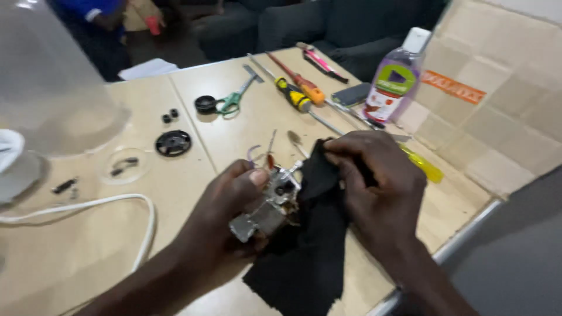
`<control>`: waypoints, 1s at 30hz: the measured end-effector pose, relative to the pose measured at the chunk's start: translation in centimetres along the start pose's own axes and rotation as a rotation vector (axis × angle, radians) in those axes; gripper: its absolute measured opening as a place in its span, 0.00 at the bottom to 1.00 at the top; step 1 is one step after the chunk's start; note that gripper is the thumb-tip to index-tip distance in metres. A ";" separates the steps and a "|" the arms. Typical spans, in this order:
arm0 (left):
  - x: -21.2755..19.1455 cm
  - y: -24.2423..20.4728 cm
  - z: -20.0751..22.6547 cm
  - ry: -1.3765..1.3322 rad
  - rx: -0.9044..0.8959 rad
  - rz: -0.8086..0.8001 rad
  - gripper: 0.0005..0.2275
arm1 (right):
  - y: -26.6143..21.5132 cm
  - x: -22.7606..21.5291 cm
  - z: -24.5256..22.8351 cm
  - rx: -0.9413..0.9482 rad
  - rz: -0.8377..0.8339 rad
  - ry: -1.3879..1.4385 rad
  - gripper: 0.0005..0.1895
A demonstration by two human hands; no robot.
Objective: The person holds a small electric motor and uses a screwdriver to adjust internal components. They then use a black cloth to wipe the motor's exterior and shaft while continuing to manipulate the device with their hands.
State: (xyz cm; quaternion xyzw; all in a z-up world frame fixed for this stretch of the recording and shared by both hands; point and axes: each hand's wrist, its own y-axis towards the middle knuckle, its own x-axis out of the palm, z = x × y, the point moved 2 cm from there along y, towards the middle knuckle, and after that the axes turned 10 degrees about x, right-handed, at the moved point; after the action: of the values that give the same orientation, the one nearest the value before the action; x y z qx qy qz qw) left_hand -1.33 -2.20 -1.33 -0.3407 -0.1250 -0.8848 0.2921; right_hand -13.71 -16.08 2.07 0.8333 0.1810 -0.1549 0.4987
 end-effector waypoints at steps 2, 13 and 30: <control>0.5 0.0 0.3 -0.021 -0.008 -0.051 0.11 | -0.1 -0.4 -0.7 0.078 -0.007 0.031 0.04; 0.1 0.1 0.0 -0.038 -0.016 -0.023 0.28 | 0.2 0.1 -1.7 -0.007 -0.232 0.189 0.08; -0.7 0.3 1.1 0.929 0.425 -0.260 0.36 | -0.4 -0.4 -1.9 0.019 -0.219 0.238 0.05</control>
State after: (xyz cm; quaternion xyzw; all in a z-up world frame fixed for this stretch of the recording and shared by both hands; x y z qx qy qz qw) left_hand -0.14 -1.73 -1.01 0.1723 -0.2004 -0.9267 0.2670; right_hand -14.10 -14.26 2.84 0.8258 0.3271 -0.1100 0.4460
